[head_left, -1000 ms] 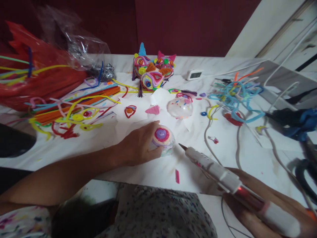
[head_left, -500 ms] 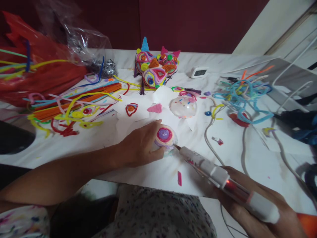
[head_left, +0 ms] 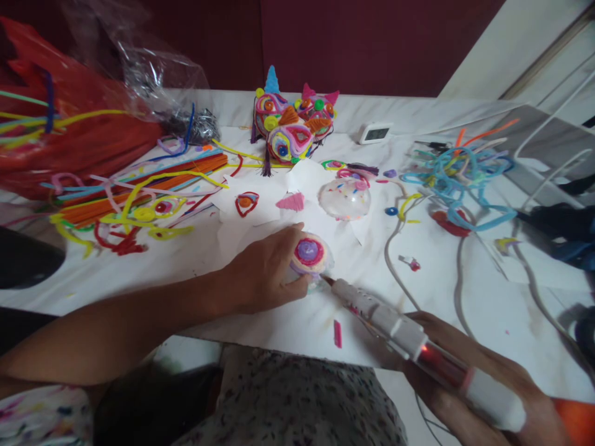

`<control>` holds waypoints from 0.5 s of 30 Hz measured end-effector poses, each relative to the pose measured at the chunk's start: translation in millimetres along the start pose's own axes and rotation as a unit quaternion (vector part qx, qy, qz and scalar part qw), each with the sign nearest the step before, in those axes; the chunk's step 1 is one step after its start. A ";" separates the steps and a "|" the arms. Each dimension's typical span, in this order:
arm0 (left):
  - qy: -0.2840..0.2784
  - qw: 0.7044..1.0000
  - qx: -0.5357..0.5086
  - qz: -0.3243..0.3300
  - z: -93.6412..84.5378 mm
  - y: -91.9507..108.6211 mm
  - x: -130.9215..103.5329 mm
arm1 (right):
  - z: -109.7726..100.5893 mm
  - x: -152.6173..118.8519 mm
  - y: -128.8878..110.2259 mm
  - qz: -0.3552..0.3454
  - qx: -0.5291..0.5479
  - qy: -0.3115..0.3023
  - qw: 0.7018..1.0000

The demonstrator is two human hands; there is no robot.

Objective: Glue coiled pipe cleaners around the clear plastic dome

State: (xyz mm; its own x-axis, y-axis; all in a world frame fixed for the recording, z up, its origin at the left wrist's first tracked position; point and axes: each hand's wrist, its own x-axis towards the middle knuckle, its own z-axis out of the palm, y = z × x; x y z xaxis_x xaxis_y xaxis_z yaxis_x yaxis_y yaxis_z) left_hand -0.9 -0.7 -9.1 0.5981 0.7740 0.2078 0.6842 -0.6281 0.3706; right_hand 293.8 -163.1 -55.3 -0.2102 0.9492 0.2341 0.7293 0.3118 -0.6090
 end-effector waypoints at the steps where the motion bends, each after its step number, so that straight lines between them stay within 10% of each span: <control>1: 0.000 1.000 -0.001 -0.002 -0.2 0.2 0.1 | 1.0 0.3 -1.6 0.004 0.006 -0.001 1.000; 15: 0.002 1.000 -0.009 0.008 0.5 -0.8 -0.3 | -2.4 12.7 -12.5 -0.016 0.016 0.004 1.000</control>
State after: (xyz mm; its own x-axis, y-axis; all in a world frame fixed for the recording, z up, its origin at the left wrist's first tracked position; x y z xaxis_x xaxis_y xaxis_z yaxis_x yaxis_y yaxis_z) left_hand -1.4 -0.4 -9.9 0.6066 0.7645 0.2182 0.6673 -0.6388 0.3830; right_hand 283.6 -155.0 -42.9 -0.2282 0.9385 0.2592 0.7011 0.3431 -0.6251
